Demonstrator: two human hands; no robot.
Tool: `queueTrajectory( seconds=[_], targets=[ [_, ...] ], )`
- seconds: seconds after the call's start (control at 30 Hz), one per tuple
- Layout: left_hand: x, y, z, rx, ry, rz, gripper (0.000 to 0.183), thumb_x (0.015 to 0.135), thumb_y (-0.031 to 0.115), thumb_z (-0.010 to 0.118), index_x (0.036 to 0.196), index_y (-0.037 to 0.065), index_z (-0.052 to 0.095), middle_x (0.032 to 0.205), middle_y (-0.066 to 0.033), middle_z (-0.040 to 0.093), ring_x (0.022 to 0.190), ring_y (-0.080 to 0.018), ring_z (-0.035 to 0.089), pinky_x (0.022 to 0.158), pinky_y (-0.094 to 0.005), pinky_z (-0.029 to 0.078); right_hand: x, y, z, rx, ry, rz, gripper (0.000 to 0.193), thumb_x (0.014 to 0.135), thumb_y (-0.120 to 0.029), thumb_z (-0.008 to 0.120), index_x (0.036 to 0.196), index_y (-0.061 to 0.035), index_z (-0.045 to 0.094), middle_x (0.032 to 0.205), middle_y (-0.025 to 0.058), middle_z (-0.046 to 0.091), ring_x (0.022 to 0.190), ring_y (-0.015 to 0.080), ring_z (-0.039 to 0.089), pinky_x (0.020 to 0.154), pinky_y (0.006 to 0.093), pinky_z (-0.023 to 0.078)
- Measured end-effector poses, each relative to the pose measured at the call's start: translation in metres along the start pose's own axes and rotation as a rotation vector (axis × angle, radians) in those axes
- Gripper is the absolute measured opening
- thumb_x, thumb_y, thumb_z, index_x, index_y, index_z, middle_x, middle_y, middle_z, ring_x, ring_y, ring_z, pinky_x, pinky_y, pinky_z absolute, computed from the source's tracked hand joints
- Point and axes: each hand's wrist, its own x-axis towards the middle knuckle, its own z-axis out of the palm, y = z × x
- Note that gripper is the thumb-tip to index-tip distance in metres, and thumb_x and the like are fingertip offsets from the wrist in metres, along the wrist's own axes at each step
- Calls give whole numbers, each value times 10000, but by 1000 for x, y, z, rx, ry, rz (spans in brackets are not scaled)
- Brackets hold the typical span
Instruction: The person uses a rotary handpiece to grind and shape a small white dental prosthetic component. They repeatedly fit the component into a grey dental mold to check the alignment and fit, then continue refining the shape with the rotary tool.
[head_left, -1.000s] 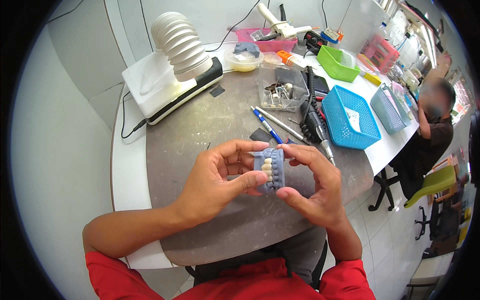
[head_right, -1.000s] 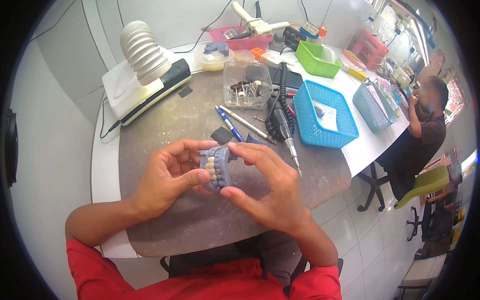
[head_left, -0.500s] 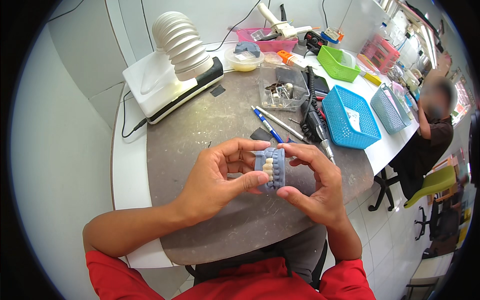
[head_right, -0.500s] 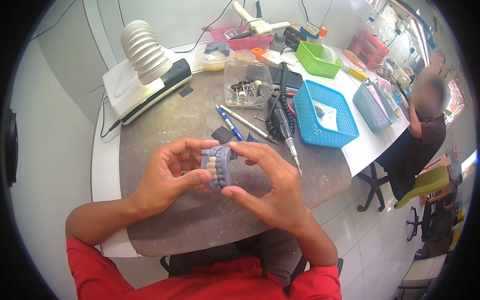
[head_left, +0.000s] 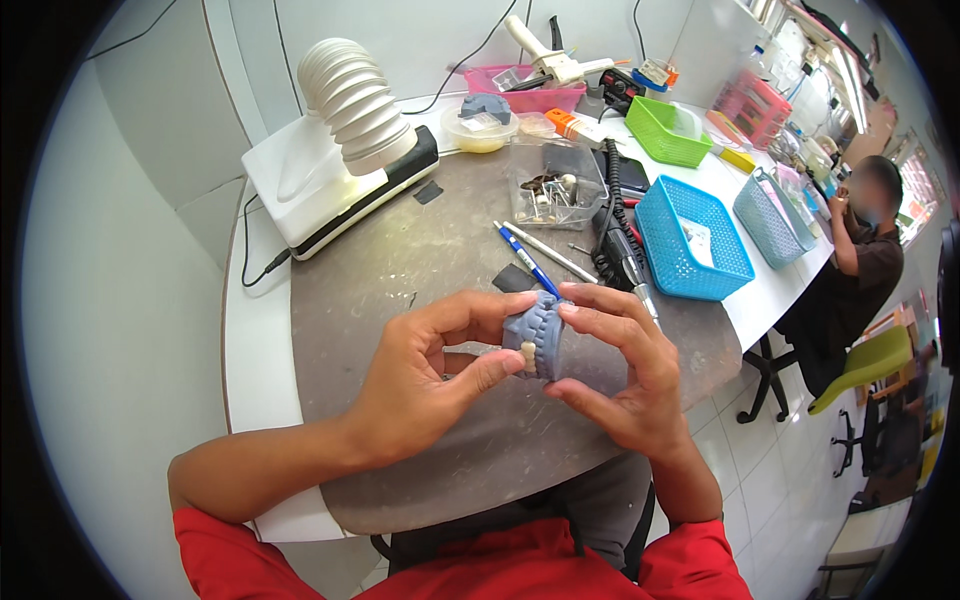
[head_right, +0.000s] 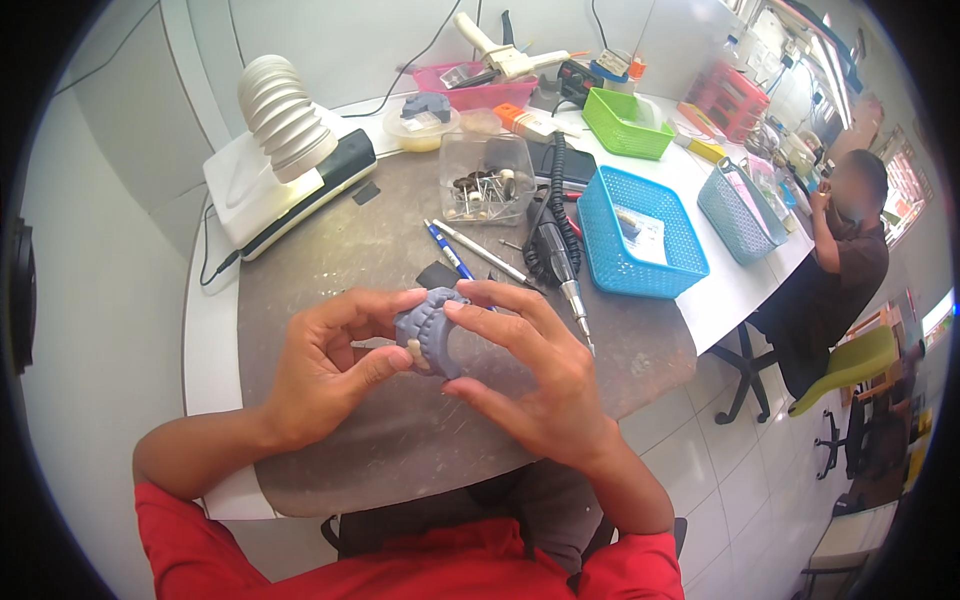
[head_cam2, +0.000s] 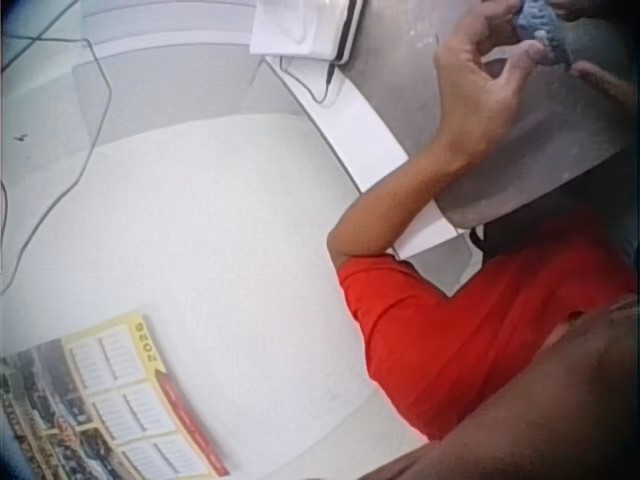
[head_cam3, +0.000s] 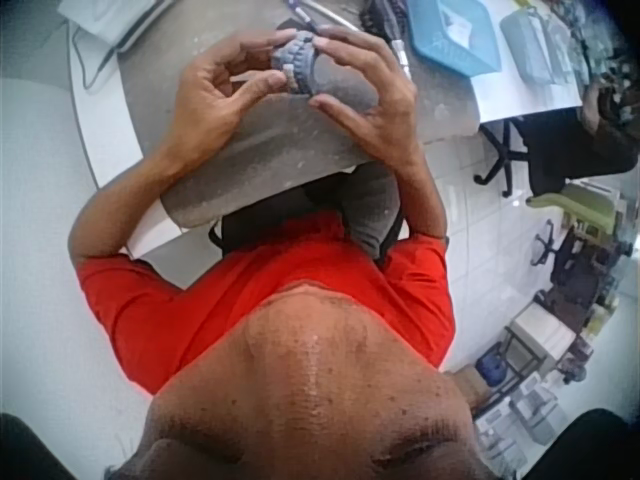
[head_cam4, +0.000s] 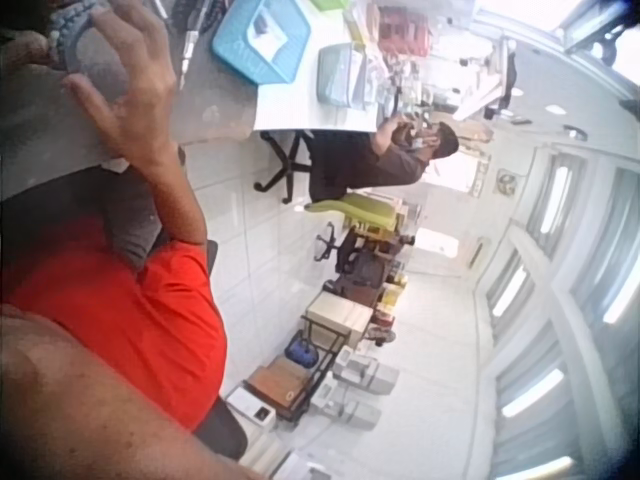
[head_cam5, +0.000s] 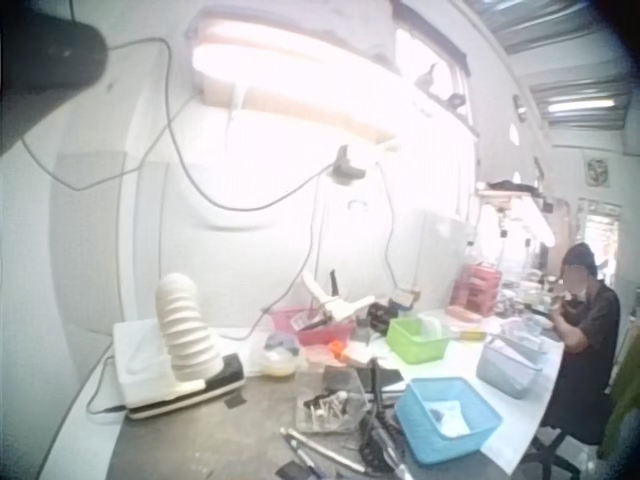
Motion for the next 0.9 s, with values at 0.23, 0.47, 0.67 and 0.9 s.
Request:
queueTrajectory(
  seconds=[0.23,0.47,0.67,0.9],
  targets=[
    [2,4,0,27,-7,-34,510,880,-23,658,1365,37,512,1070,-84,648,1001,-138,634,874,-276,545,1,-6,-2,23,13,27,578,700,-74,824,1245,-113,635,1279,149,576,1151,314,599,921,399,514],
    [6,-2,-1,103,-23,-37,528,868,-41,660,1366,-22,485,1167,-119,641,1027,-161,635,912,-291,535,-2,-1,-3,28,4,13,587,709,-52,803,1259,-138,619,1317,128,549,1146,316,588,902,404,533],
    [5,1,0,45,-27,-72,514,871,-53,651,1359,-29,491,1268,-129,587,1113,-167,592,950,-318,519,-1,-3,-5,-82,26,-18,580,694,-56,821,1237,-107,624,1308,152,553,1138,296,592,902,385,537],
    [2,3,2,-1,-6,-45,483,900,-60,610,1365,-6,491,1288,-137,582,1128,-177,591,977,-322,508,-7,-3,3,-116,122,-31,645,649,-7,817,1252,-139,628,1082,112,584,1008,251,607,756,338,547]
  ],
)
